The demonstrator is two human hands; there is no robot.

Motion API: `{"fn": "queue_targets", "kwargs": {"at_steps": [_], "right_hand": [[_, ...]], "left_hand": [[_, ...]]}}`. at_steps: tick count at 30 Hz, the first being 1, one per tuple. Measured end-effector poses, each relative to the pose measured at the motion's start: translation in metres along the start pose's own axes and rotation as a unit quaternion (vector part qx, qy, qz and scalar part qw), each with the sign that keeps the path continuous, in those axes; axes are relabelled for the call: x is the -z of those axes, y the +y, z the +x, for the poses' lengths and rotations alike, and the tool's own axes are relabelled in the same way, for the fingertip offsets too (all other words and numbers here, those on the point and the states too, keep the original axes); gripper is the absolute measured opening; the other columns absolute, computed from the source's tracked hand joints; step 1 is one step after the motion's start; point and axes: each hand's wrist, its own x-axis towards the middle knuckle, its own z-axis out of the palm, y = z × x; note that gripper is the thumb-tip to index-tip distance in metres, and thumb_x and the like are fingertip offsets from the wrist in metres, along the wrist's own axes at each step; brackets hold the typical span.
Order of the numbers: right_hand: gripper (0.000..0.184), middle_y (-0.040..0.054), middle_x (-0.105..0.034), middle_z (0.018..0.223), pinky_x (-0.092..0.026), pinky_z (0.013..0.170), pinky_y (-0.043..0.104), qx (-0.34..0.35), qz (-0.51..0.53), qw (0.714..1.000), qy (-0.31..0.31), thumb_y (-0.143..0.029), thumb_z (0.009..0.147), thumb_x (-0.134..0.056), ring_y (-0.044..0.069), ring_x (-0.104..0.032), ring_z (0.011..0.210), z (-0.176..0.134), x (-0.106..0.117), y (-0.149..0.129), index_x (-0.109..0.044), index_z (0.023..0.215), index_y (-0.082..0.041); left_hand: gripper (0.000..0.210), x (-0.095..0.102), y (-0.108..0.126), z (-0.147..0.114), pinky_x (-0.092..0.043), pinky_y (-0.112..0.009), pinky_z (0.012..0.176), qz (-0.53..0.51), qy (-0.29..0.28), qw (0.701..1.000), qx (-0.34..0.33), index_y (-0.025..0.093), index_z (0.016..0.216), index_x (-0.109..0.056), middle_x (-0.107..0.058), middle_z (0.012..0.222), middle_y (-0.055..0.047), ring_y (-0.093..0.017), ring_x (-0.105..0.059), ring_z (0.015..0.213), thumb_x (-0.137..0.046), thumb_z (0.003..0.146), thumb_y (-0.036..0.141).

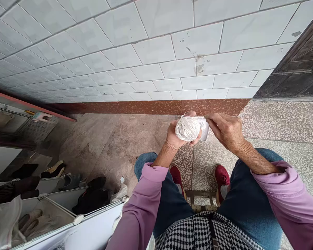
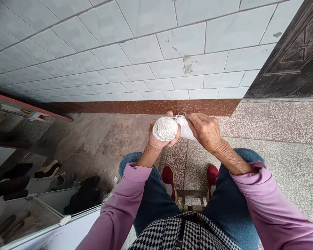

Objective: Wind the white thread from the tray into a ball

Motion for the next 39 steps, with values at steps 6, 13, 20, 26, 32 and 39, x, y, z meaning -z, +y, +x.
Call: {"fn": "queue_targets", "kwargs": {"at_steps": [6,13,20,26,32,39], "right_hand": [[0.026,0.0084,-0.078,0.086,-0.048,0.054,0.028,-0.158,0.341,0.920,-0.108,-0.043,0.103,-0.066,0.017,-0.071,0.070,0.007,0.013,0.010,-0.075,0.102,-0.018],[0.052,0.0056,-0.075,0.080,-0.038,0.041,0.021,-0.244,0.567,0.749,-0.240,-0.067,0.097,-0.073,0.010,-0.060,0.054,0.011,0.010,0.004,-0.075,0.108,-0.017],[0.055,-0.0110,-0.034,0.048,-0.015,0.042,0.022,-0.229,0.573,0.721,-0.315,-0.070,0.097,-0.072,0.004,-0.020,0.043,0.009,0.006,0.005,-0.073,0.084,-0.017],[0.045,-0.0070,-0.049,0.055,-0.023,0.043,0.022,-0.203,0.543,0.787,-0.210,-0.062,0.094,-0.080,0.005,-0.036,0.046,0.008,0.007,0.004,-0.074,0.085,-0.018],[0.047,0.0005,-0.066,0.072,-0.036,0.046,0.021,-0.170,0.517,0.814,-0.203,-0.064,0.098,-0.074,0.008,-0.055,0.058,0.008,0.004,0.003,-0.070,0.088,-0.018],[0.050,-0.0026,-0.058,0.067,-0.036,0.051,0.023,-0.124,0.440,0.874,-0.168,-0.065,0.104,-0.066,0.008,-0.049,0.057,0.007,0.001,0.004,-0.063,0.083,-0.019]], "left_hand": [[0.073,0.008,0.006,-0.004,-0.046,-0.029,0.034,0.006,-0.037,0.998,0.059,0.021,0.103,-0.071,-0.069,0.062,-0.006,-0.023,-0.061,0.039,-0.079,0.065,0.082],[0.071,0.008,0.011,-0.007,-0.047,-0.029,0.037,0.036,-0.018,0.996,0.084,0.019,0.091,-0.072,-0.068,0.064,-0.005,-0.021,-0.060,0.040,-0.081,0.059,0.082],[0.078,0.009,0.012,-0.009,-0.052,-0.033,0.043,0.064,-0.046,0.986,0.145,0.017,0.104,-0.075,-0.074,0.081,-0.013,-0.025,-0.067,0.052,-0.084,0.058,0.079],[0.084,0.017,0.007,-0.009,-0.051,-0.032,0.042,0.067,-0.040,0.987,0.144,0.019,0.113,-0.072,-0.073,0.075,-0.010,-0.027,-0.069,0.051,-0.079,0.059,0.084],[0.092,0.018,0.003,-0.010,-0.052,-0.034,0.042,0.078,-0.036,0.987,0.134,0.014,0.119,-0.072,-0.073,0.076,-0.013,-0.029,-0.070,0.052,-0.077,0.062,0.086],[0.087,0.015,-0.002,-0.008,-0.054,-0.035,0.041,0.061,-0.061,0.988,0.128,0.015,0.125,-0.068,-0.078,0.081,-0.016,-0.031,-0.072,0.053,-0.074,0.070,0.083]]}}
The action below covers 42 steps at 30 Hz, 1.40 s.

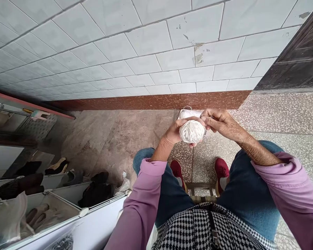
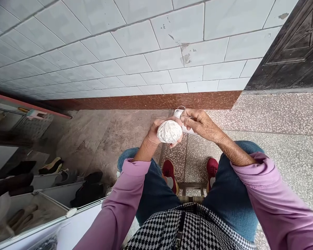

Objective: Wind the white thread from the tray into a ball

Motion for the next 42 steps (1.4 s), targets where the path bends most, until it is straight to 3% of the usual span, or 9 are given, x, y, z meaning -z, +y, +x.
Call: {"fn": "queue_targets", "kwargs": {"at_steps": [6,10,14,18,23,29,34,37,42], "right_hand": [[0.053,-0.0042,-0.052,0.062,-0.037,0.051,0.024,-0.032,0.041,0.998,0.019,-0.066,0.105,-0.063,0.008,-0.045,0.053,0.000,-0.004,0.001,-0.056,0.077,-0.021],[0.055,-0.0049,-0.048,0.057,-0.035,0.049,0.025,-0.044,0.084,0.994,0.045,-0.064,0.104,-0.065,0.008,-0.040,0.050,0.000,-0.004,-0.004,-0.053,0.072,-0.022],[0.053,-0.0038,-0.051,0.056,-0.035,0.048,0.025,-0.063,0.102,0.991,0.058,-0.063,0.102,-0.069,0.008,-0.043,0.050,-0.001,-0.001,-0.008,-0.058,0.072,-0.021],[0.049,0.0008,-0.064,0.062,-0.037,0.047,0.025,-0.080,0.085,0.992,0.040,-0.063,0.097,-0.075,0.008,-0.050,0.051,-0.001,0.004,-0.004,-0.068,0.076,-0.019],[0.050,0.0031,-0.068,0.066,-0.038,0.048,0.025,-0.078,0.064,0.994,0.046,-0.065,0.094,-0.078,0.010,-0.055,0.054,-0.004,0.011,0.003,-0.070,0.077,-0.019],[0.055,-0.0050,-0.042,0.053,-0.022,0.047,0.028,-0.090,0.039,0.994,0.037,-0.069,0.096,-0.074,0.009,-0.032,0.049,-0.017,0.022,-0.004,-0.065,0.072,-0.021],[0.067,-0.0030,-0.038,0.056,-0.021,0.051,0.030,-0.061,-0.036,0.997,0.029,-0.076,0.092,-0.074,0.011,-0.030,0.055,-0.021,0.021,-0.003,-0.053,0.058,-0.021],[0.074,-0.0039,-0.035,0.054,-0.020,0.052,0.030,-0.083,-0.045,0.995,-0.021,-0.081,0.089,-0.073,0.010,-0.027,0.054,-0.023,0.023,0.003,-0.046,0.054,-0.021],[0.077,-0.0053,-0.030,0.057,-0.014,0.054,0.033,-0.192,-0.064,0.979,-0.020,-0.082,0.080,-0.080,0.009,-0.022,0.055,-0.051,0.056,-0.013,-0.040,0.054,-0.022]], "left_hand": [[0.080,-0.008,0.005,0.004,-0.054,-0.032,0.042,-0.031,0.042,0.998,-0.024,0.018,0.112,-0.066,-0.076,0.090,-0.015,-0.035,-0.078,0.068,-0.081,0.063,0.080],[0.069,-0.009,0.006,0.007,-0.045,-0.024,0.037,-0.054,0.078,0.993,-0.074,0.021,0.110,-0.065,-0.075,0.099,-0.014,-0.027,-0.075,0.066,-0.081,0.067,0.072],[0.073,-0.004,0.003,0.007,-0.048,-0.027,0.042,-0.035,0.111,0.989,-0.089,0.019,0.116,-0.065,-0.074,0.095,-0.012,-0.023,-0.071,0.062,-0.074,0.071,0.076],[0.077,-0.001,0.000,0.002,-0.056,-0.033,0.051,-0.005,0.106,0.993,-0.054,0.017,0.113,-0.069,-0.075,0.099,-0.015,-0.030,-0.076,0.075,-0.078,0.067,0.077],[0.046,-0.006,-0.004,0.000,-0.058,-0.035,0.065,0.047,0.076,0.996,-0.005,0.015,0.097,-0.077,-0.077,0.100,-0.015,-0.026,-0.074,0.081,-0.084,0.067,0.050],[0.026,0.000,-0.002,-0.007,-0.051,-0.030,0.073,0.192,0.159,0.967,-0.053,0.017,0.082,-0.083,-0.078,0.090,-0.008,-0.018,-0.067,0.079,-0.081,0.077,0.043],[0.029,-0.006,-0.006,-0.017,-0.050,-0.035,0.091,0.251,0.089,0.964,-0.029,0.019,0.089,-0.086,-0.080,0.096,-0.009,-0.021,-0.071,0.092,-0.080,0.086,0.048],[0.023,-0.018,-0.012,-0.030,-0.052,-0.036,0.093,0.238,0.047,0.970,-0.021,0.020,0.088,-0.086,-0.080,0.097,-0.009,-0.021,-0.072,0.094,-0.082,0.087,0.043],[0.018,-0.031,-0.013,-0.092,-0.057,-0.030,0.075,0.147,0.111,0.979,-0.091,0.022,0.081,-0.087,-0.078,0.091,-0.009,-0.020,-0.072,0.083,-0.084,0.085,0.039]]}}
